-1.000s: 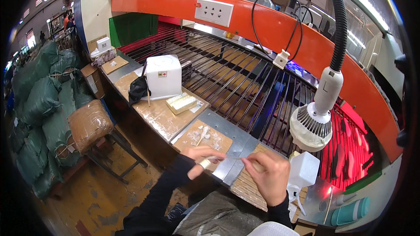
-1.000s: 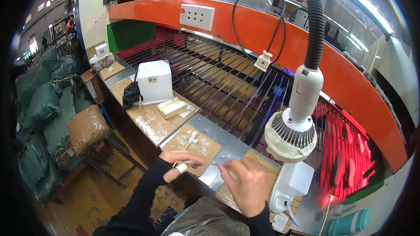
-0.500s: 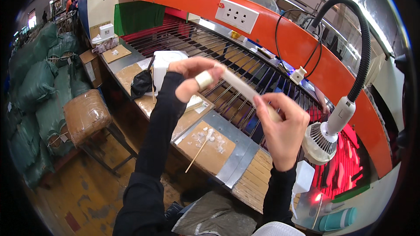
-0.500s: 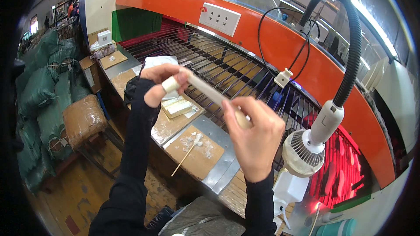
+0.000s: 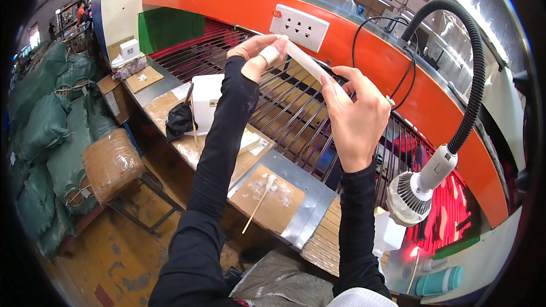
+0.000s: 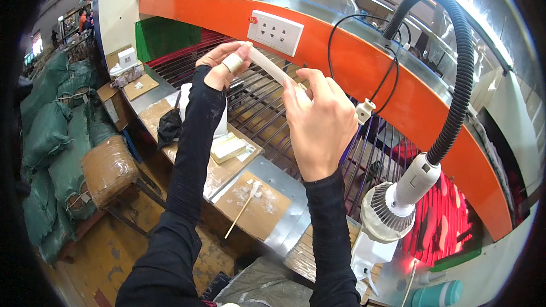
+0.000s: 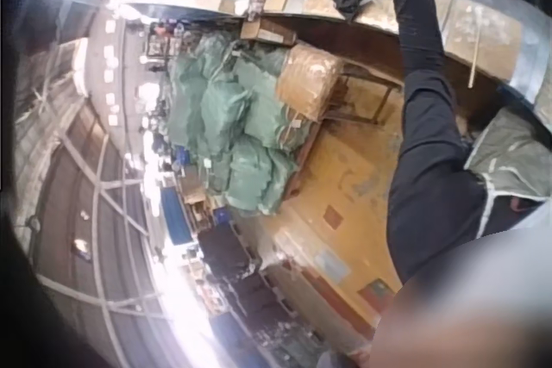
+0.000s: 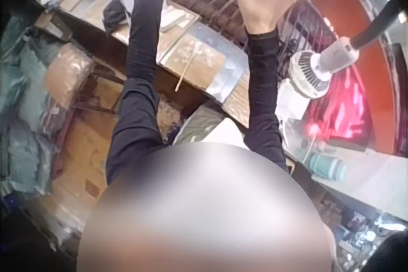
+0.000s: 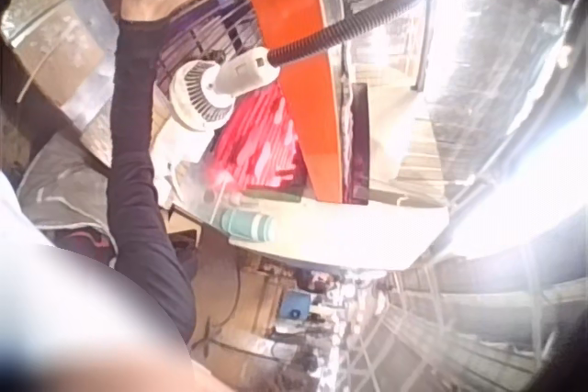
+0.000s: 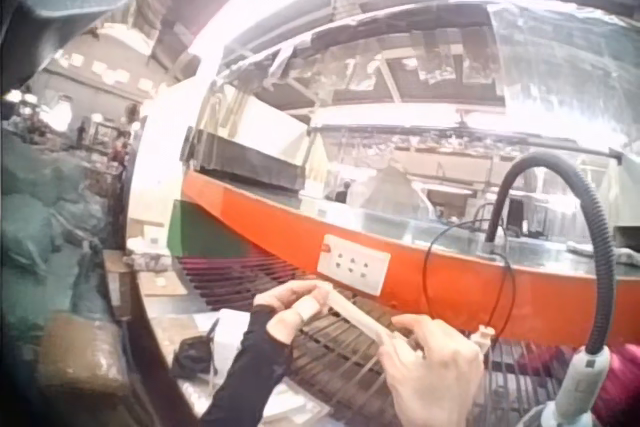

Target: The person repeatedly applies a white paste to a small rectangular object using a wooden stick, then places the object onto a red metal frame. The person also handles a roll of tape and a small brush during the process.

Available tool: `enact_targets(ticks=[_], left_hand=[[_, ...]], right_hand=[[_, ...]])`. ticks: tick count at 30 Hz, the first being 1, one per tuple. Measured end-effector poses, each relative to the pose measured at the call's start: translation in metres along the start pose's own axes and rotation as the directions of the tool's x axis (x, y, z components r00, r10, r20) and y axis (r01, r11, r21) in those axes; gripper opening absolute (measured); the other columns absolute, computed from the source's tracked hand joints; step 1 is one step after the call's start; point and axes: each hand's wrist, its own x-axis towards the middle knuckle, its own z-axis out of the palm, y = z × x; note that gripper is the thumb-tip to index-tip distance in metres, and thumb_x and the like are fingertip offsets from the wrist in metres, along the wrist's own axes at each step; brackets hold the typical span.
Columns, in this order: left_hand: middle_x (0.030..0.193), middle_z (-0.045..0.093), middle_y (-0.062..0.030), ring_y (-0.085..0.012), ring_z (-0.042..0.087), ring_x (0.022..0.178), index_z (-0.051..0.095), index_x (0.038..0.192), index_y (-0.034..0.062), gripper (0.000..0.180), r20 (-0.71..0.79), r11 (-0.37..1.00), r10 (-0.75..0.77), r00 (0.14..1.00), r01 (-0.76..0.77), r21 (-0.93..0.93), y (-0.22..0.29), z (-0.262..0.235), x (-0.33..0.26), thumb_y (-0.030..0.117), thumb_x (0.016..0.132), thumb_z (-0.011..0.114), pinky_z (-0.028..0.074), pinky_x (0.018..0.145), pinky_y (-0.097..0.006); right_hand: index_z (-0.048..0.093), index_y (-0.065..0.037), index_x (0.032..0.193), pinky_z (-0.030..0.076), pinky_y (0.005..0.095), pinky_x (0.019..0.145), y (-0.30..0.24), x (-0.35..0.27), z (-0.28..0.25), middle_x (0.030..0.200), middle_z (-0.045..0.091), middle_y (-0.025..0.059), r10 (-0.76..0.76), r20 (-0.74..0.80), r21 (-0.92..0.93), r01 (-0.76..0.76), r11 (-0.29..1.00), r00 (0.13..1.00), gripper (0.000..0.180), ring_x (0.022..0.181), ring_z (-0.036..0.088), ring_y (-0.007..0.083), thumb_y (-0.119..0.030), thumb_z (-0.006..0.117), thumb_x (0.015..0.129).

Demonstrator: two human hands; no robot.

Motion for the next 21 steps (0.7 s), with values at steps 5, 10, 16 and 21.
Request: enact_targets(ticks=[5,10,16,21], left_hand=[[0.096,0.076,-0.0115,-0.0121,0.071,0.084,0.074,0.109,-0.0016,0.027,-0.025,0.988,0.076,0.997,-0.071,0.138,0.005,0.008,0.003,0.015,0.089,0.08,0.057,0.08,-0.025],[0.095,0.076,-0.0132,-0.014,0.072,0.082,0.073,0.109,-0.0021,0.027,-0.12,0.983,0.178,0.977,-0.172,0.058,-0.016,0.012,0.021,0.009,0.085,0.082,0.058,0.08,-0.026],[0.097,0.076,-0.0172,-0.0174,0.072,0.088,0.052,0.107,0.0045,0.041,-0.35,0.964,0.25,0.903,-0.264,0.008,-0.06,0.029,0.047,0.006,0.082,0.085,0.056,0.08,-0.029],[0.091,0.076,-0.0154,-0.0155,0.07,0.082,0.051,0.107,0.0041,0.048,-0.503,0.959,0.271,0.821,-0.274,0.068,-0.075,0.046,0.05,0.012,0.079,0.089,0.055,0.075,-0.028]], right_hand=[[0.075,-0.01,0.1,0.048,0.034,0.061,0.007,0.008,0.001,0.07,0.064,0.0066,-0.058,-0.047,-0.012,0.057,0.998,0.997,0.023,0.062,0.064,0.0204,-0.026,0.078,0.084],[0.073,-0.014,0.097,0.052,0.0382,0.063,0.005,0.025,0.017,0.08,0.066,0.0042,-0.125,-0.125,-0.19,0.099,0.977,0.984,0.02,0.07,0.069,0.0246,-0.028,0.078,0.085],[0.07,-0.018,0.098,0.054,0.0388,0.063,0.004,0.047,0.038,0.086,0.068,0.002,-0.235,-0.162,-0.366,0.163,0.916,0.958,0.019,0.074,0.07,0.0257,-0.025,0.077,0.082],[0.068,-0.013,0.098,0.051,0.039,0.065,0.007,0.049,0.045,0.083,0.061,0.0029,-0.271,-0.11,-0.36,0.216,0.908,0.956,0.021,0.075,0.068,0.0242,-0.026,0.076,0.085]])
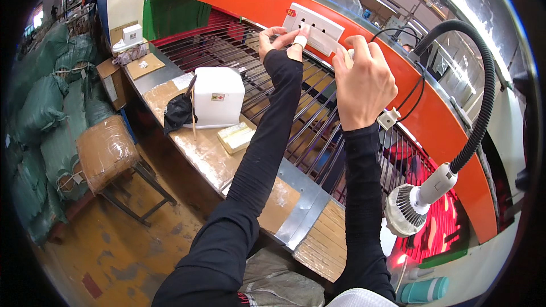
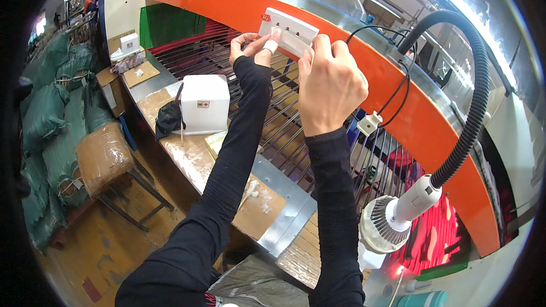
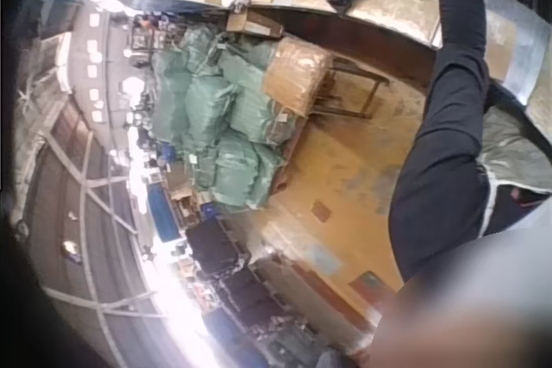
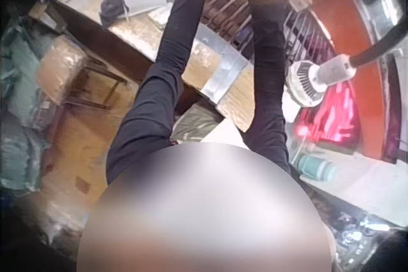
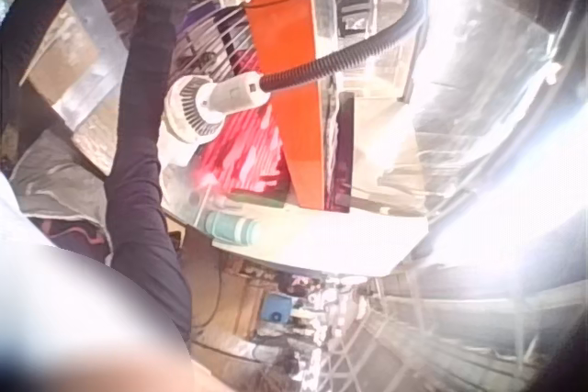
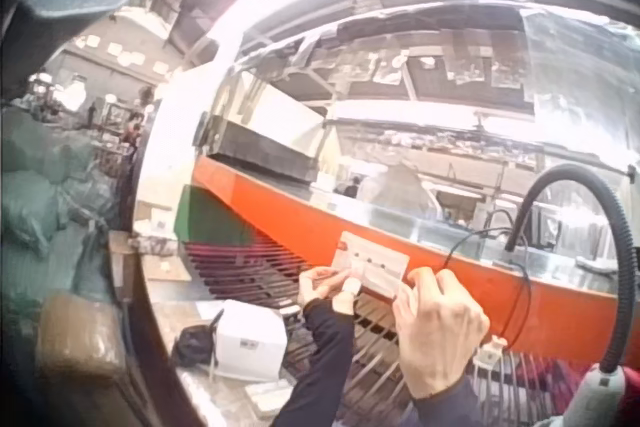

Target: The person repeatedly applies a white paste to a small rectangular object using a wooden stick, then places the object onto a red metal frame. The person also handles a roll of tape and a small brush during the process.

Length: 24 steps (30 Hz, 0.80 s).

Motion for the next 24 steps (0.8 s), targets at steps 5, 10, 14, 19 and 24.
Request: enact_targets(ticks=[5,10,14,19,24], left_hand=[[0.089,0.077,-0.0097,-0.0124,0.069,0.082,0.058,0.103,0.0051,0.043,-0.047,1.0,-0.011,0.999,0.011,0.01,-0.009,0.0,0.001,0.018,0.078,0.09,0.054,0.077,-0.028],[0.088,0.078,-0.0053,-0.0132,0.07,0.082,0.062,0.098,0.0062,0.037,-0.092,0.938,0.203,0.975,-0.167,0.304,-0.013,0.005,0.013,0.02,0.078,0.089,0.052,0.086,-0.029],[0.088,0.078,-0.0073,-0.0146,0.072,0.085,0.06,0.1,0.0047,0.036,-0.095,0.951,0.264,0.96,-0.242,0.192,-0.013,0.005,0.013,0.015,0.079,0.087,0.052,0.089,-0.031],[0.088,0.076,-0.0076,-0.0148,0.07,0.085,0.06,0.101,0.0048,0.035,-0.07,0.976,0.195,0.978,-0.186,0.115,-0.005,-0.002,0.011,0.015,0.08,0.086,0.052,0.088,-0.031],[0.096,0.066,-0.0025,-0.0117,0.063,0.089,0.061,0.105,0.0065,0.021,-0.097,0.995,0.094,0.991,-0.098,-0.037,0.023,-0.042,-0.021,0.016,0.092,0.075,0.051,0.083,-0.029]], right_hand=[[0.068,-0.012,0.099,0.05,0.0387,0.064,-0.001,-0.002,0.004,0.083,0.061,0.0031,-0.004,0.038,0.001,0.004,1.0,0.999,0.022,0.076,0.068,0.0235,-0.026,0.076,0.084],[0.067,-0.012,0.099,0.051,0.039,0.065,-0.003,0.002,0.01,0.083,0.062,0.0031,-0.023,0.013,-0.03,0.023,0.999,1.0,0.023,0.076,0.069,0.023,-0.026,0.077,0.083],[0.067,-0.012,0.098,0.051,0.0385,0.063,-0.004,0.002,0.013,0.083,0.062,0.0025,-0.026,-0.017,-0.036,0.025,0.999,1.0,0.022,0.074,0.069,0.0234,-0.025,0.077,0.083],[0.067,-0.015,0.091,0.053,0.0378,0.061,-0.006,0.002,0.004,0.081,0.068,0.0022,0.026,-0.01,0.019,-0.025,0.999,1.0,0.017,0.072,0.07,0.0245,-0.028,0.076,0.084],[0.07,-0.01,0.089,0.047,0.0326,0.059,-0.007,-0.015,-0.029,0.073,0.061,0.0034,0.062,0.036,0.25,-0.069,0.966,0.997,0.018,0.062,0.059,0.0173,-0.02,0.081,0.079]])
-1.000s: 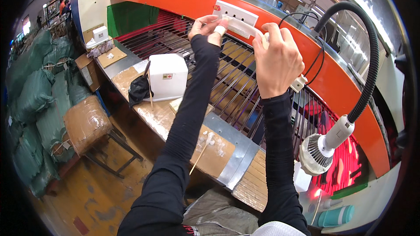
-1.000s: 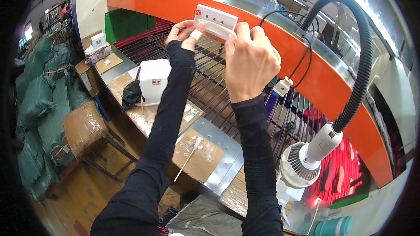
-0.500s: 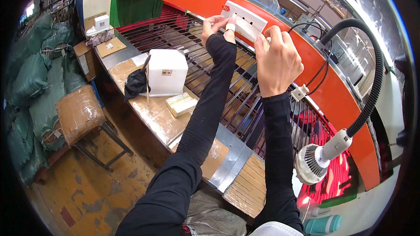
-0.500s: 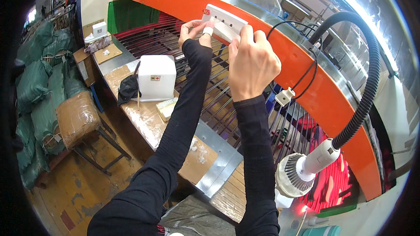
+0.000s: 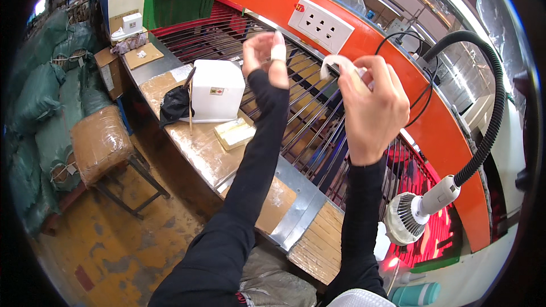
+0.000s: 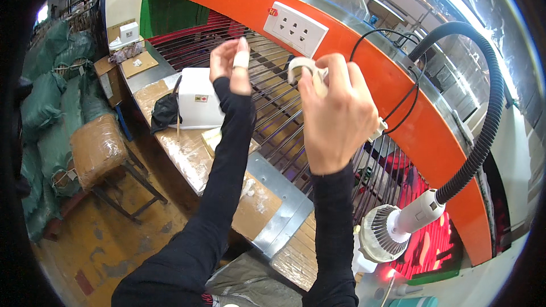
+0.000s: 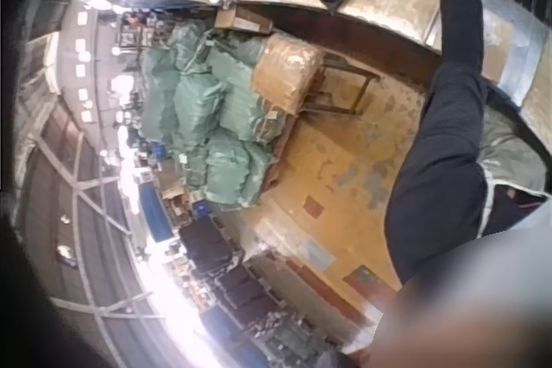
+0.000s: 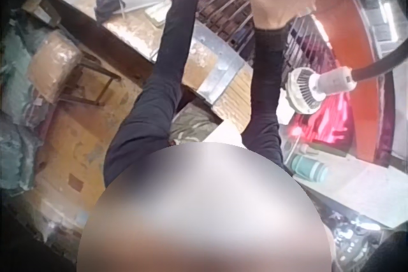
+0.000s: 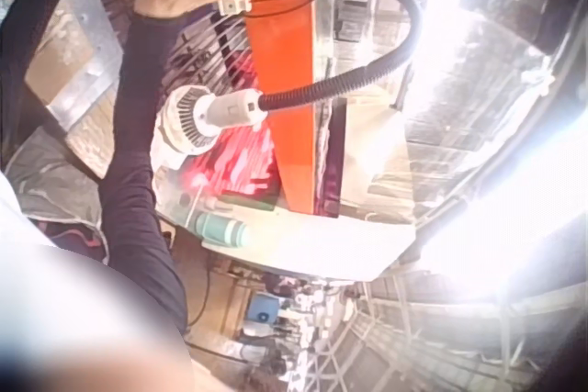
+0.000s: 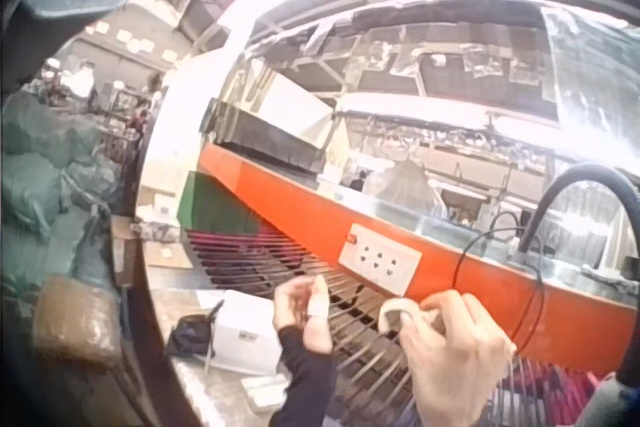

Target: The person repeatedly applies a white paste to a small rectangular object using a wooden stick, then places the object onto a red metal frame. The person also handles a roll of tape and a small brush during the process.

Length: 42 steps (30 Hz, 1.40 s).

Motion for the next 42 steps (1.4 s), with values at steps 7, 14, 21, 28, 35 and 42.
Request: enact_targets(ticks=[7,14,21,28,35,42], left_hand=[[0.132,0.049,-0.0121,-0.0216,0.066,0.106,0.037,0.146,0.0183,0.102,0.621,0.864,-0.401,0.673,0.504,0.012,0.041,-0.044,-0.045,-0.003,0.063,0.093,0.058,0.092,-0.037],[0.122,0.061,-0.0116,-0.0191,0.07,0.099,0.052,0.133,0.0063,0.073,0.707,0.915,-0.267,0.655,0.404,-0.029,0.044,-0.04,-0.039,-0.003,0.07,0.087,0.06,0.089,-0.032],[0.107,0.071,-0.0124,-0.0158,0.071,0.092,0.065,0.118,-0.0006,0.029,0.485,0.917,-0.357,0.799,0.399,0.018,0.04,-0.037,-0.032,0.004,0.091,0.075,0.059,0.085,-0.03],[0.102,0.073,-0.0113,-0.0161,0.069,0.099,0.062,0.13,0.0064,0.053,0.573,0.943,-0.322,0.754,0.311,0.121,0.033,-0.034,-0.014,0.005,0.082,0.084,0.055,0.088,-0.03],[0.107,0.075,-0.009,-0.0109,0.068,0.092,0.069,0.12,0.0069,0.037,0.687,0.916,-0.373,0.624,0.365,0.167,0.037,-0.052,0.005,0.027,0.091,0.078,0.052,0.082,-0.023],[0.109,0.074,-0.0079,-0.0064,0.064,0.083,0.072,0.114,0.0036,0.031,0.483,0.832,-0.469,0.739,0.553,-0.038,0.026,-0.04,0.004,0.02,0.089,0.081,0.053,0.074,-0.021]], right_hand=[[0.07,-0.01,0.087,0.047,0.0336,0.056,-0.006,-0.008,-0.009,0.071,0.06,0.0024,0.044,0.061,0.1,-0.05,0.994,0.997,0.017,0.062,0.063,0.0181,-0.017,0.081,0.076],[0.069,-0.003,0.087,0.033,0.0238,0.051,-0.005,-0.005,-0.01,0.063,0.051,-0.0018,0.028,0.124,0.182,-0.051,0.982,0.992,0.019,0.055,0.042,0.0044,-0.014,0.082,0.078],[0.069,-0.005,0.087,0.034,0.0242,0.052,-0.003,-0.007,-0.007,0.063,0.052,-0.0021,0.02,0.142,0.144,-0.041,0.989,0.99,0.02,0.055,0.042,0.0048,-0.017,0.082,0.078],[0.069,-0.01,0.088,0.047,0.0351,0.058,-0.005,-0.003,-0.008,0.069,0.059,0.0028,0.049,0.142,0.054,-0.057,0.997,0.989,0.02,0.062,0.061,0.019,-0.018,0.083,0.075],[0.071,-0.013,0.088,0.048,0.0355,0.058,0.002,0.0,-0.011,0.071,0.061,0.0017,-0.024,0.09,0.019,0.022,1.0,0.996,0.018,0.062,0.062,0.0204,-0.019,0.083,0.076],[0.071,-0.01,0.089,0.046,0.0314,0.059,-0.001,-0.002,-0.007,0.072,0.06,0.0019,-0.023,0.11,0.022,0.021,1.0,0.994,0.017,0.063,0.059,0.0152,-0.019,0.081,0.078]])
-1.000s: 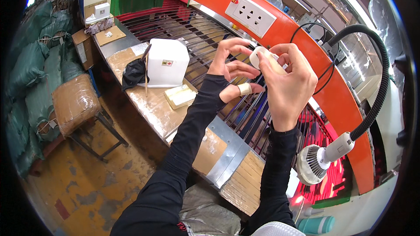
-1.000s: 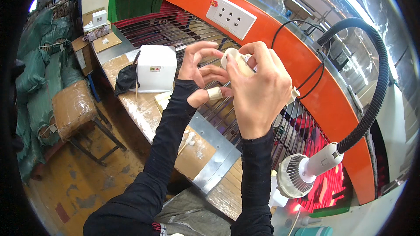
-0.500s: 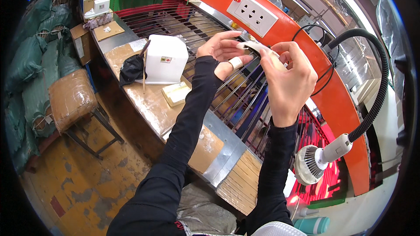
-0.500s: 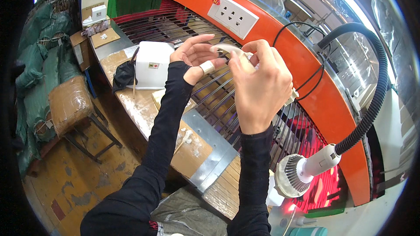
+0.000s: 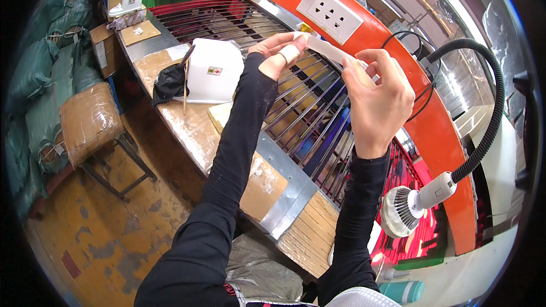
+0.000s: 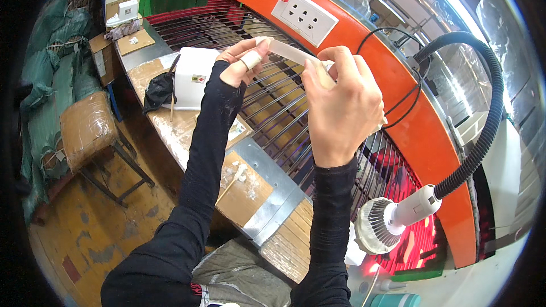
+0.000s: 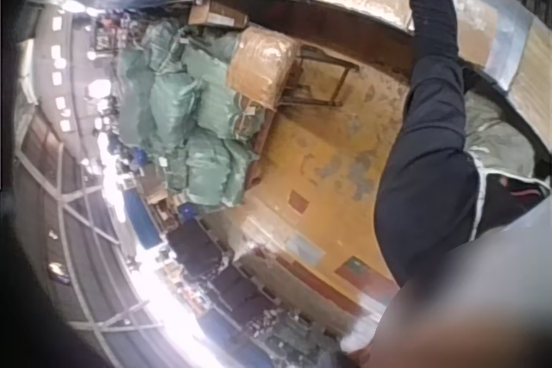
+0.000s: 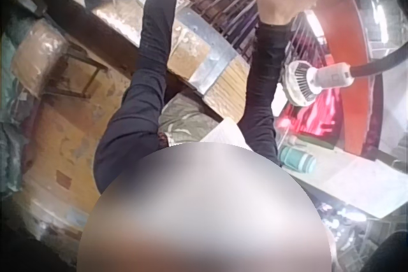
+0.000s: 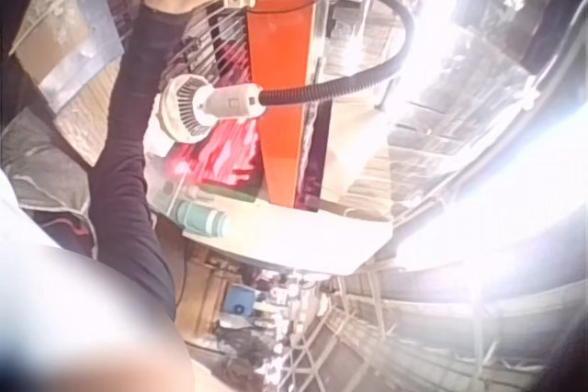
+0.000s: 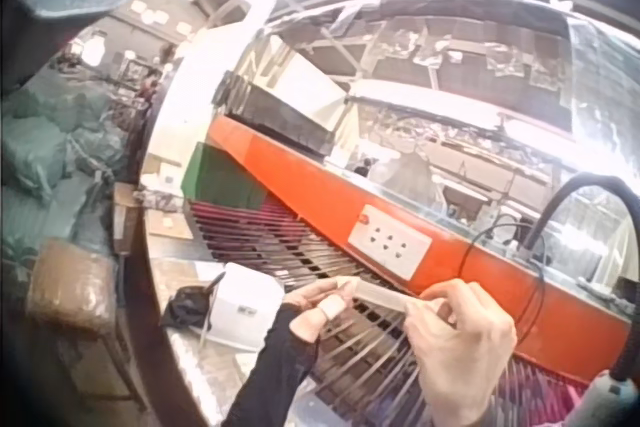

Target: The person repeatedly applies a white paste to a small rectangular object using a wooden stick, then places the object onto a red metal frame. The person also handles a roll of tape and a small brush during the process.

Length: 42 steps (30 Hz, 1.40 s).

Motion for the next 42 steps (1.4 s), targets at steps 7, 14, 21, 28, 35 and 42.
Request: enact_targets(ticks=[7,14,21,28,35,42], left_hand=[[0.097,0.074,-0.0093,-0.0112,0.068,0.082,0.071,0.109,-0.0009,0.024,-0.202,0.983,0.163,0.966,-0.177,-0.054,-0.038,0.008,0.038,0.007,0.088,0.079,0.055,0.075,-0.024],[0.096,0.072,-0.0048,-0.0105,0.066,0.081,0.076,0.102,0.0016,0.023,-0.24,0.974,0.166,0.957,-0.198,-0.114,-0.059,0.016,0.071,0.013,0.084,0.085,0.053,0.076,-0.023],[0.109,0.061,-0.0058,-0.0158,0.064,0.094,0.083,0.09,0.0064,0.019,-0.348,0.959,0.28,0.895,-0.277,0.059,-0.072,0.02,0.086,0.014,0.075,0.091,0.052,0.084,-0.028],[0.113,0.055,-0.0051,-0.0179,0.063,0.097,0.083,0.086,0.0082,0.019,-0.383,0.967,0.252,0.889,-0.245,0.068,-0.072,0.023,0.098,0.014,0.07,0.093,0.052,0.086,-0.029],[0.115,0.049,-0.0019,-0.0129,0.062,0.085,0.082,0.081,0.006,0.021,-0.432,0.975,0.218,0.875,-0.211,0.065,-0.071,0.034,0.095,0.019,0.07,0.095,0.054,0.071,-0.025],[0.091,0.061,-0.0005,-0.0098,0.06,0.065,0.082,0.081,0.0055,0.021,-0.454,0.967,0.252,0.855,-0.232,0.101,-0.073,0.037,0.098,0.021,0.072,0.094,0.051,0.056,-0.024]], right_hand=[[0.067,-0.015,0.088,0.051,0.0364,0.061,0.001,0.0,0.027,0.079,0.065,0.0012,-0.022,-0.038,-0.22,0.013,0.975,0.999,0.017,0.068,0.067,0.0232,-0.025,0.079,0.081],[0.06,-0.017,0.087,0.052,0.0386,0.06,0.005,0.006,0.054,0.079,0.063,-0.0009,-0.112,-0.139,-0.395,0.049,0.917,0.984,0.019,0.068,0.067,0.0236,-0.025,0.077,0.081],[0.06,-0.016,0.086,0.053,0.0377,0.067,0.007,0.008,0.06,0.079,0.062,0.0,-0.132,-0.138,-0.364,0.074,0.928,0.982,0.02,0.07,0.067,0.0241,-0.02,0.078,0.078],[0.06,-0.016,0.087,0.053,0.0381,0.063,0.005,0.009,0.059,0.08,0.062,0.0002,-0.087,-0.128,-0.345,0.038,0.938,0.988,0.02,0.069,0.067,0.0251,-0.022,0.078,0.08],[0.06,-0.016,0.088,0.052,0.0382,0.059,0.002,0.013,0.057,0.079,0.062,-0.0003,-0.089,-0.133,-0.347,0.038,0.937,0.987,0.02,0.067,0.067,0.025,-0.023,0.077,0.081],[0.061,-0.016,0.087,0.052,0.038,0.059,0.0,0.013,0.058,0.079,0.062,-0.0005,-0.1,-0.146,-0.337,0.045,0.94,0.984,0.018,0.067,0.067,0.0246,-0.022,0.076,0.081]])
